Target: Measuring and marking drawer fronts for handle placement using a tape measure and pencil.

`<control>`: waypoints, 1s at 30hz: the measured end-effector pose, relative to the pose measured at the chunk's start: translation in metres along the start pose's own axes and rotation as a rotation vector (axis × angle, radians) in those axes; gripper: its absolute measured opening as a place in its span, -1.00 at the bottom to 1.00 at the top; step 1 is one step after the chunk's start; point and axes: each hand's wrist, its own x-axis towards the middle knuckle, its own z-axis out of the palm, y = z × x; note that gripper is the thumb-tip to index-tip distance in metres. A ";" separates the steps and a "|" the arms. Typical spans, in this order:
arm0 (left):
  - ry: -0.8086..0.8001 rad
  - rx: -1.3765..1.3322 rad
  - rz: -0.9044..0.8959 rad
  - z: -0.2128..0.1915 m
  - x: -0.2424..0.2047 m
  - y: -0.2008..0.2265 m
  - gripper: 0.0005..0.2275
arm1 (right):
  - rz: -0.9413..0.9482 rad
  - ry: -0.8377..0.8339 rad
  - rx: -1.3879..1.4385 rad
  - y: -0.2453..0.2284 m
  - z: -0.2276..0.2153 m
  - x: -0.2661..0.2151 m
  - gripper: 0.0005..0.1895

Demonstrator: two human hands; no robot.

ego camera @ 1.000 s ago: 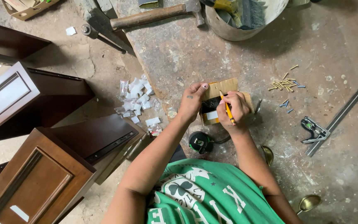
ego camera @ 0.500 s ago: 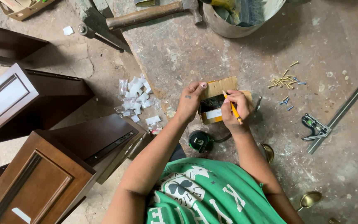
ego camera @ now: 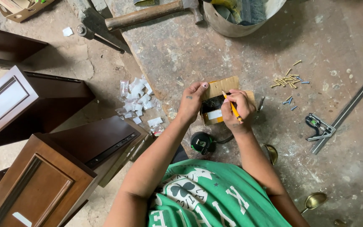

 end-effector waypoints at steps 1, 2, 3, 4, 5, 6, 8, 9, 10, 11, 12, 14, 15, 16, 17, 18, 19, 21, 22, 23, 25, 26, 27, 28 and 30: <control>0.004 -0.008 -0.003 0.003 -0.004 0.006 -0.77 | 0.009 0.007 0.005 0.000 -0.001 0.001 -0.94; 0.007 -0.016 -0.006 0.006 -0.008 0.012 -0.77 | 0.018 0.015 0.011 -0.001 -0.001 0.001 -0.94; 0.006 -0.016 -0.006 0.005 -0.008 0.011 -0.77 | 0.018 0.015 0.010 0.000 -0.002 0.001 -0.94; 0.001 -0.006 -0.003 0.005 -0.007 0.010 -0.77 | 0.033 0.027 -0.007 0.001 -0.002 0.000 -0.94; -0.004 0.003 0.002 0.005 -0.006 0.010 -0.77 | 0.048 0.037 -0.022 0.002 -0.002 -0.001 -0.95; -0.004 0.003 0.002 0.002 -0.003 0.003 -0.77 | 0.048 0.037 -0.022 0.004 -0.002 -0.002 -0.95; -0.002 0.008 0.006 -0.004 0.005 -0.010 -0.77 | 0.072 0.057 -0.020 0.008 -0.001 -0.004 -0.95; -0.001 0.008 0.005 -0.003 0.004 -0.009 -0.77 | 0.073 0.057 -0.020 0.006 0.000 -0.002 -0.95; -0.002 0.010 0.007 -0.002 0.003 -0.007 -0.77 | 0.073 0.056 -0.025 0.003 0.000 0.000 -0.96; -0.003 0.012 0.008 -0.001 0.002 -0.006 -0.78 | 0.074 0.054 -0.031 0.000 0.001 0.002 -0.95; -0.003 0.013 0.007 -0.002 0.002 -0.005 -0.78 | 0.075 0.054 -0.031 0.001 0.000 0.002 -0.95; 0.001 0.018 0.015 -0.002 0.002 -0.005 -0.78 | 0.069 0.029 -0.066 0.002 0.000 0.002 -0.95; 0.000 0.019 0.013 0.000 -0.001 0.001 -0.78 | 0.071 0.030 -0.067 0.000 0.000 0.003 -0.95; -0.004 0.020 0.007 0.003 -0.004 0.006 -0.78 | 0.058 0.028 -0.067 -0.002 0.000 0.004 -0.95; -0.009 0.021 0.001 0.005 -0.007 0.011 -0.77 | 0.045 0.027 -0.068 -0.004 -0.001 0.004 -0.94; -0.010 0.021 -0.001 0.006 -0.009 0.012 -0.77 | 0.047 0.027 -0.069 -0.001 0.000 0.001 -0.94; -0.007 0.024 0.003 0.006 -0.009 0.013 -0.78 | 0.036 0.062 -0.062 0.001 0.001 -0.002 -0.94; -0.003 0.027 0.009 0.005 -0.009 0.013 -0.78 | 0.024 0.097 -0.053 0.002 0.002 -0.003 -0.93; -0.005 0.027 0.011 0.004 -0.007 0.011 -0.78 | 0.014 0.083 -0.048 0.000 0.002 -0.001 -0.93; -0.009 0.027 0.011 0.003 -0.006 0.008 -0.77 | 0.004 0.069 -0.044 -0.002 0.001 -0.001 -0.93; -0.011 0.021 0.013 -0.001 -0.003 0.001 -0.77 | -0.006 0.075 -0.030 -0.001 0.003 0.000 -0.92; -0.014 0.015 0.015 -0.002 -0.001 -0.003 -0.77 | -0.018 0.081 -0.016 0.000 0.004 0.001 -0.92; -0.016 0.015 0.013 0.000 -0.004 0.002 -0.77 | -0.017 0.081 -0.018 0.001 0.003 0.001 -0.92; -0.018 0.019 0.012 0.002 -0.008 0.008 -0.77 | 0.007 0.096 -0.029 0.003 0.002 0.001 -0.92; -0.017 0.023 0.015 0.005 -0.012 0.015 -0.77 | 0.029 0.111 -0.035 0.007 0.001 -0.001 -0.92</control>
